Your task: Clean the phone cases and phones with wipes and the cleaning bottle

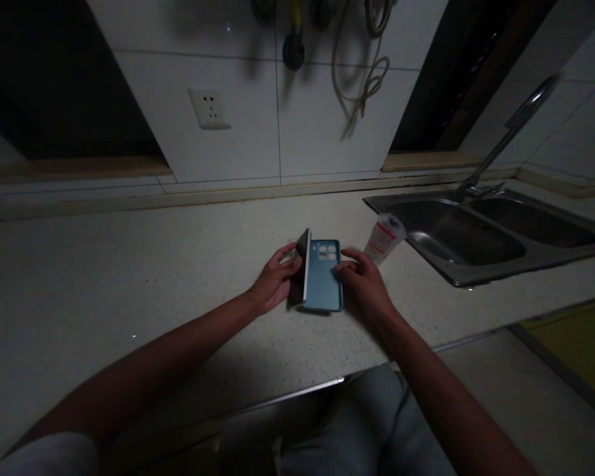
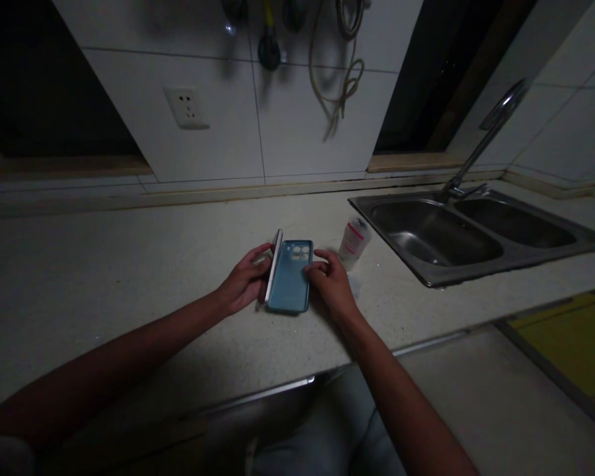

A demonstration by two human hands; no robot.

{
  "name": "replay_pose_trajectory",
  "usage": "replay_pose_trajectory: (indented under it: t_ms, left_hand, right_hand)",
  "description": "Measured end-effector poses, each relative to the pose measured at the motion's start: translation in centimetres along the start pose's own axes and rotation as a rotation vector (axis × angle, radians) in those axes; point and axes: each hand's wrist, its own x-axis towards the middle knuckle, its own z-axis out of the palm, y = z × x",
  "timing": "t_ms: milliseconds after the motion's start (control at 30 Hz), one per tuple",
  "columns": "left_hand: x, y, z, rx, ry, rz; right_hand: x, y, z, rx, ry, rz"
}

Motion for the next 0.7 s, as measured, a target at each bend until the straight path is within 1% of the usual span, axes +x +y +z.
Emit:
replay_pose_trajectory:
  t_ms: [200, 400, 567, 700]
  left_hand:
    - [0.0, 0.0, -0.05, 0.023, 0.058, 0.019]
    - [-0.39, -0.15, 0.48, 0.136, 0.116, 0.089]
    - [-0.2, -0.6, 0.13, 0.194, 0.155, 0.158]
    - [-0.13, -0.66, -0.07, 0.205, 0.153, 0.176]
  right_hand:
    - [0.11, -0.13, -0.11, 0.013, -0.015, -0.015]
    - [-0.01, -0.19, -0.11, 0.053, -0.04, 0.0]
    - [-0.15, 0.12, 0.08, 0.091, -0.11, 0.01]
    - [-0.19, 0.45, 0.13, 0.099, -0.221, -0.014]
